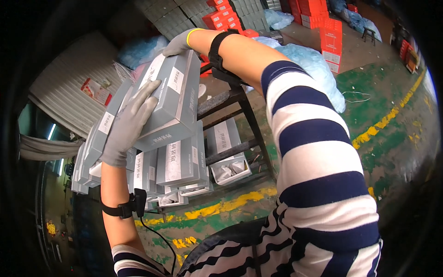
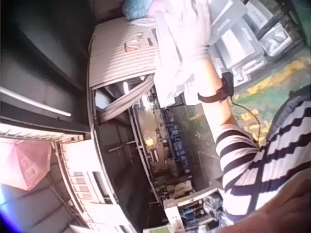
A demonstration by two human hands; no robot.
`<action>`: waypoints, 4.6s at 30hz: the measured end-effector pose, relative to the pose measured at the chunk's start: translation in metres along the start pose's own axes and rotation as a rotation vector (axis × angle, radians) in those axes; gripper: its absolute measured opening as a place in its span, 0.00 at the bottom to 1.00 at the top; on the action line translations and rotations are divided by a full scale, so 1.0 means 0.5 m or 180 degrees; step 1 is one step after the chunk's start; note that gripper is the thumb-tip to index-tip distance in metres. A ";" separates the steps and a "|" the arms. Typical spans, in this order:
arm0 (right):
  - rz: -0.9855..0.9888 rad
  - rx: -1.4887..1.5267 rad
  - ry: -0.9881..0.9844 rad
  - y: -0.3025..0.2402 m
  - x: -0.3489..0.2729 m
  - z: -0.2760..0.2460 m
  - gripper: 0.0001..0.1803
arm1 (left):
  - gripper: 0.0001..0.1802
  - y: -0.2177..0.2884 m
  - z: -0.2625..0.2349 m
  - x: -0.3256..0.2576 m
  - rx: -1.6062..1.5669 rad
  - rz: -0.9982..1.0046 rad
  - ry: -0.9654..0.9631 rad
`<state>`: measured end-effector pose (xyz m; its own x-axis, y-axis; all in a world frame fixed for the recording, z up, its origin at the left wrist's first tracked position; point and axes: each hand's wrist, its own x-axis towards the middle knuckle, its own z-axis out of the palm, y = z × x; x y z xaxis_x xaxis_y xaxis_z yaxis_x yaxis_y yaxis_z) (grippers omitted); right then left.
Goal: Checking contents and organizing shoe boxes on a metal rack.
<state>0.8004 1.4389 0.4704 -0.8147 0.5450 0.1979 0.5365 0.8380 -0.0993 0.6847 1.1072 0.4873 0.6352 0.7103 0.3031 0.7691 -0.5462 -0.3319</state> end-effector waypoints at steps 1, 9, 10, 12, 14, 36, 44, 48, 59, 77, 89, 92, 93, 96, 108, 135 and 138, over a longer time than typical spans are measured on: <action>-0.0336 -0.0676 0.0110 0.004 0.003 0.010 0.18 | 0.15 0.007 0.007 0.003 -0.0950 -0.0633 0.0211; -0.0514 -0.0809 0.0415 -0.028 -0.046 0.012 0.23 | 0.24 0.021 0.065 -0.060 -0.0809 -0.1237 0.1015; -0.0193 -0.0521 0.0091 -0.098 -0.049 0.002 0.26 | 0.26 0.026 0.060 -0.097 -0.0647 -0.1364 0.1167; 0.0732 -0.0775 0.0075 -0.119 -0.082 -0.026 0.31 | 0.25 0.065 0.026 -0.142 -0.0405 -0.1170 0.1538; 0.0526 -0.0990 0.0662 -0.211 -0.094 -0.071 0.32 | 0.23 0.080 -0.043 -0.249 -0.0229 -0.1110 0.1947; -0.0150 -0.1763 0.0062 -0.944 -0.016 -0.053 0.34 | 0.24 -0.237 0.111 -0.691 -0.1389 -0.1553 0.3270; 0.0302 -0.1830 0.1770 -0.845 0.096 -0.165 0.16 | 0.44 -0.228 0.177 -0.668 -0.1794 -0.1733 0.3484; -0.0183 -0.1845 0.1452 -0.893 0.065 -0.114 0.13 | 0.46 -0.227 0.178 -0.663 -0.1917 -0.1848 0.3511; -0.0551 -0.1982 0.1155 -0.957 -0.033 0.005 0.27 | 0.59 -0.198 0.159 -0.640 -0.4067 -0.2022 0.3833; -0.0785 -0.1749 0.1377 -0.899 -0.097 0.051 0.35 | 0.64 -0.246 0.140 -0.645 -0.4684 -0.1718 0.3144; -0.0588 -0.1523 0.1310 -0.922 -0.107 0.054 0.40 | 0.59 -0.239 0.096 -0.657 -0.5043 -0.1488 0.3036; -0.0586 -0.1496 0.1341 -0.932 -0.102 0.070 0.41 | 0.58 -0.255 0.104 -0.671 -0.5271 -0.1532 0.2963; -0.0618 -0.1555 0.1436 -0.933 -0.103 0.076 0.41 | 0.57 -0.264 0.115 -0.672 -0.5305 -0.1408 0.2903; -0.0587 -0.1730 0.1352 -0.938 -0.108 0.080 0.41 | 0.56 -0.258 0.093 -0.667 -0.5233 -0.1309 0.2798; -0.0090 0.1059 0.1016 -0.865 -0.177 0.086 0.46 | 0.16 -0.351 0.093 -0.660 -0.2852 -0.0690 0.2509; -0.1300 0.1114 0.1652 -1.069 -0.227 0.322 0.07 | 0.19 -0.215 0.160 -0.861 -0.3210 -0.1479 0.3170; -0.1188 0.1601 0.0858 -1.073 -0.286 0.535 0.06 | 0.16 -0.096 0.257 -0.991 -0.3468 -0.2584 0.2885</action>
<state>0.5702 0.9182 0.2346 -0.8071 0.2465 0.5365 0.0095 0.9140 -0.4056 0.3240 0.8384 0.2381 -0.4093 0.6876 0.5996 0.3363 -0.4972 0.7998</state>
